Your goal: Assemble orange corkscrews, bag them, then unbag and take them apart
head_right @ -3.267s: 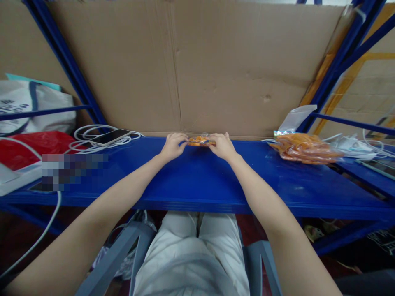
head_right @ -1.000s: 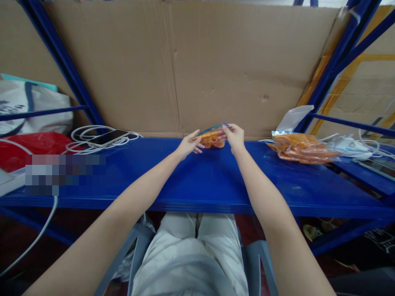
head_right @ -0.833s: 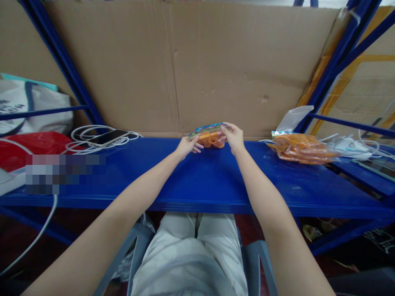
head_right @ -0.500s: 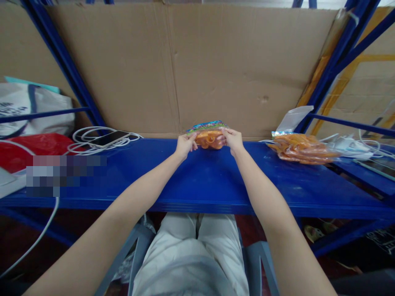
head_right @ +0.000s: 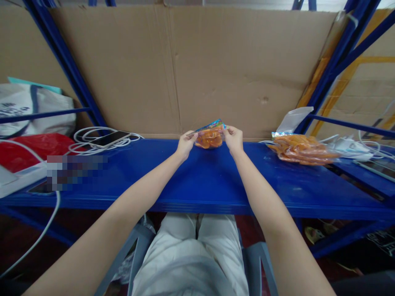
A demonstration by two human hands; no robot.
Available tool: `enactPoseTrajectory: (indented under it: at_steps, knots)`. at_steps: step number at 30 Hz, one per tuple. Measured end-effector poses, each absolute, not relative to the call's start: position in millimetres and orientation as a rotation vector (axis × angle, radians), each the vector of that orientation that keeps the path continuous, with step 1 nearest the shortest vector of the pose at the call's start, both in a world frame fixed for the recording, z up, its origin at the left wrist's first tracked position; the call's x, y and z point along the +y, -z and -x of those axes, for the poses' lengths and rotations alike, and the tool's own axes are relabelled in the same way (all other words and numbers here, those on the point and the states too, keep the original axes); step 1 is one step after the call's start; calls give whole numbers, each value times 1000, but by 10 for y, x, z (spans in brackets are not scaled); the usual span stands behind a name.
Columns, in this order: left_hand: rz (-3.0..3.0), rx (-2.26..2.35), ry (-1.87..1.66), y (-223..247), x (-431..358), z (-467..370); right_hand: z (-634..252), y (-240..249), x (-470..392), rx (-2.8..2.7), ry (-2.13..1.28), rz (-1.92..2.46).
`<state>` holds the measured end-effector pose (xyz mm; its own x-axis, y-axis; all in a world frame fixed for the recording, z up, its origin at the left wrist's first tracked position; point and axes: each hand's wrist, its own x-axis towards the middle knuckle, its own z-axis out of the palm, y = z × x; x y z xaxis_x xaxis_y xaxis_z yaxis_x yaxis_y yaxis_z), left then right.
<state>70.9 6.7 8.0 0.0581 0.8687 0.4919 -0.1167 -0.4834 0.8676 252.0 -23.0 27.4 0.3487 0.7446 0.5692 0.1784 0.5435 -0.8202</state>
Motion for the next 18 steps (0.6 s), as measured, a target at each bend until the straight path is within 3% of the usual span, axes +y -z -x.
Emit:
enactPoseTrajectory:
  at_steps: [5,11,18]
  knots:
    - [-1578,830,-1501,-86,41,-730,-2557,-273,-209,-1210,-443,1044]
    - [-1506,933,-1308,-64,-63,-716,-2527,-359,-347,-1147,-695,1240]
    - [-1478,1047,-1174,-40,-58,-668,-2505,-372,-413,-1085,-849,1041]
